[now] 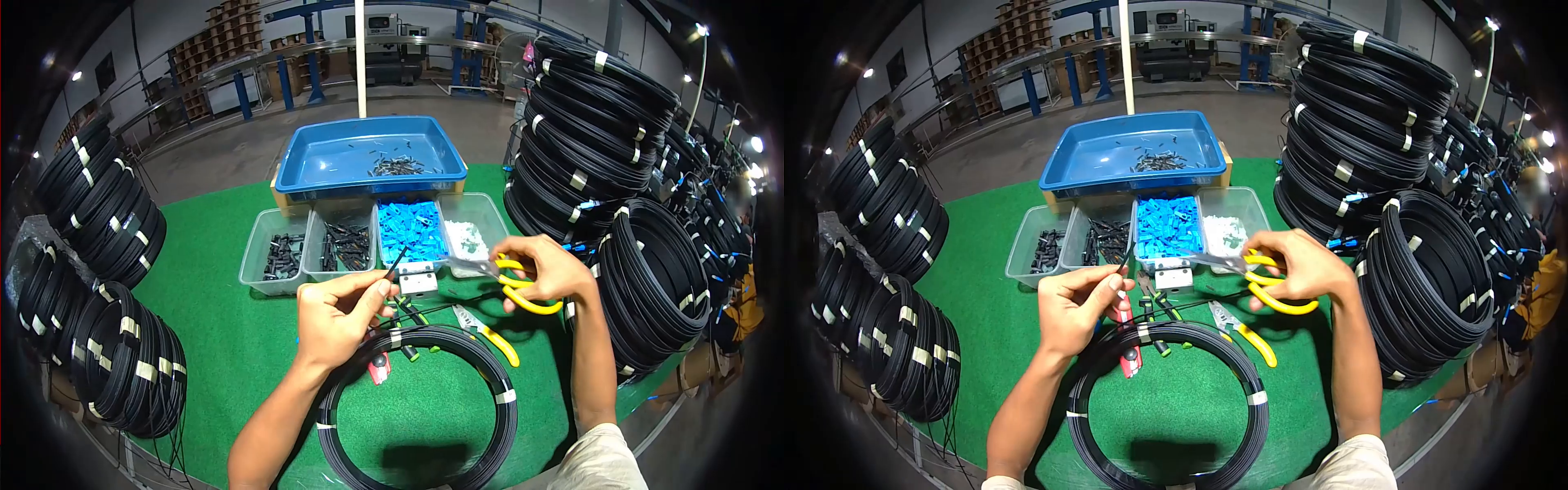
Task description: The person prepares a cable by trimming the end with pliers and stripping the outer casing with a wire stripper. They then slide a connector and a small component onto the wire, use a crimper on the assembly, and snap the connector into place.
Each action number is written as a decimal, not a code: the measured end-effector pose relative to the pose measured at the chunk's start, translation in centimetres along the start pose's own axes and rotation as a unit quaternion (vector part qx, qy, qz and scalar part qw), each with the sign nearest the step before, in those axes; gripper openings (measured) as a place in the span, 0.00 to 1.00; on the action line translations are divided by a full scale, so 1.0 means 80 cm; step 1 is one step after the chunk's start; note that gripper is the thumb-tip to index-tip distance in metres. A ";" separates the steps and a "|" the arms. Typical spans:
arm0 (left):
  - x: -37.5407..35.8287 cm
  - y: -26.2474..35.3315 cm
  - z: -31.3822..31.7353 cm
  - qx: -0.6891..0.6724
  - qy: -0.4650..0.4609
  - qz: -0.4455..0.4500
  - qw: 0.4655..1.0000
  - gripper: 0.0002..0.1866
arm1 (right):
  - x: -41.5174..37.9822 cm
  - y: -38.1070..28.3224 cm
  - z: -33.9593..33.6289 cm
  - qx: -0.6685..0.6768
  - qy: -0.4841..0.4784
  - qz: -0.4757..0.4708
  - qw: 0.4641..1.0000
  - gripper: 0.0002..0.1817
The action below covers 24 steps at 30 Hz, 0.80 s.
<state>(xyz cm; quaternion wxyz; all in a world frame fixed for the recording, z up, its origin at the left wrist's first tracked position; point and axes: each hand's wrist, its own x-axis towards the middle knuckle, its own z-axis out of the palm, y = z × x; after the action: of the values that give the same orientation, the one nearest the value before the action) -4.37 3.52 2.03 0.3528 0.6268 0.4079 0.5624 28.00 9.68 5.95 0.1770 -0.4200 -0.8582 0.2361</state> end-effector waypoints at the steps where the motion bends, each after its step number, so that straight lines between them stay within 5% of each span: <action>1: 0.003 -0.002 -0.003 -0.067 -0.017 -0.027 0.997 0.11 | -0.004 0.010 -0.002 -0.011 -0.020 0.012 1.000 0.37; 6: 0.009 0.007 -0.016 -0.239 -0.038 -0.102 0.965 0.15 | -0.013 0.031 0.015 -0.092 -0.071 0.064 0.991 0.29; 14: 0.008 0.013 -0.019 -0.270 -0.030 -0.140 0.952 0.15 | -0.005 0.039 0.035 -0.120 -0.044 0.092 0.988 0.27; 24: 0.008 0.019 -0.030 -0.310 -0.052 -0.140 0.939 0.09 | -0.013 0.015 0.045 -0.235 -0.106 0.182 0.949 0.37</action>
<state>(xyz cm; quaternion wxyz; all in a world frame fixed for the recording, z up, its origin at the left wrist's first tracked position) -6.54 3.43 3.96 0.6257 0.4510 0.2782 0.5725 27.52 8.57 2.19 -0.0650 -0.5713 -0.8121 0.0993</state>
